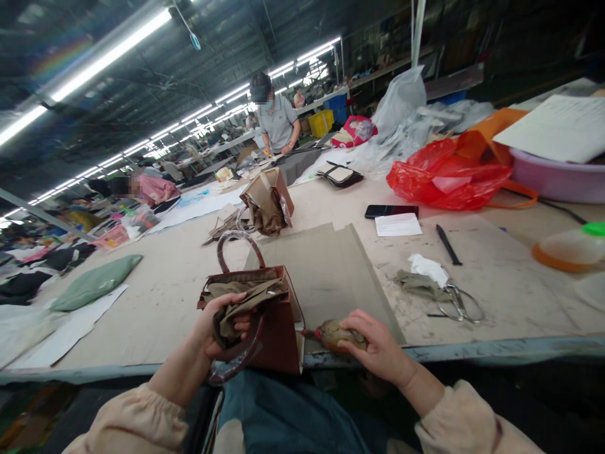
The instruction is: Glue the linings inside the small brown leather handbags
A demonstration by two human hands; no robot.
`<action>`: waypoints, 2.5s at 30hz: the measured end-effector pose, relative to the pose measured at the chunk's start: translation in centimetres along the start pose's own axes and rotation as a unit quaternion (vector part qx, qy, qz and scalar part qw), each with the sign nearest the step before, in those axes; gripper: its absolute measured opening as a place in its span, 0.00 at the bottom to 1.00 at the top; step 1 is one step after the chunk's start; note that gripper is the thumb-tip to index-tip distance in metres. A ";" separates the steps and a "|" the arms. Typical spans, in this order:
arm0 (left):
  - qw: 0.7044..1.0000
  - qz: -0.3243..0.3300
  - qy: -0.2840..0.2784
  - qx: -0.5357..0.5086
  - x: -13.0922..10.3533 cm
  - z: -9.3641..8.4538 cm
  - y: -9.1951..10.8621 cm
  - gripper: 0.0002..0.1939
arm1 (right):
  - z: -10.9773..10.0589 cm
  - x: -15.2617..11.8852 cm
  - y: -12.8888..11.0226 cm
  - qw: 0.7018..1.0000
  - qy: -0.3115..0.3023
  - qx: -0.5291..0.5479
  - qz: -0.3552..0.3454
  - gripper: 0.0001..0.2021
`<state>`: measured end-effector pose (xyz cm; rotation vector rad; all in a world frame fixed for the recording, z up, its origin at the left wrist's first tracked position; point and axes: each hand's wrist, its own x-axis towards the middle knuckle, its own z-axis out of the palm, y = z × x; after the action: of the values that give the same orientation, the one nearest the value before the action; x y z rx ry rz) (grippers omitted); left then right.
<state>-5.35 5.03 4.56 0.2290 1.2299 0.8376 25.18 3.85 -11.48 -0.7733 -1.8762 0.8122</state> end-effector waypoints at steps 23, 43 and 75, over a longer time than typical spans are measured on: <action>0.999 -0.004 0.010 0.047 2.1 0.0 0.1 0.24 | -0.3 -0.1 0.3 1.000 0.002 -0.001 0.013 0.07; 0.999 -0.033 -0.009 0.034 2.7 0.1 0.3 0.21 | -0.2 -0.2 0.4 1.000 0.020 -0.008 -0.006 0.10; 0.998 -0.032 0.002 0.052 2.9 0.1 0.6 0.16 | -0.7 0.7 -1.0 0.998 0.043 -0.019 -0.037 0.08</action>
<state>-5.31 7.46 2.81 0.2706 1.2798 0.7196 25.41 3.98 -10.06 -0.7460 -1.8373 0.6896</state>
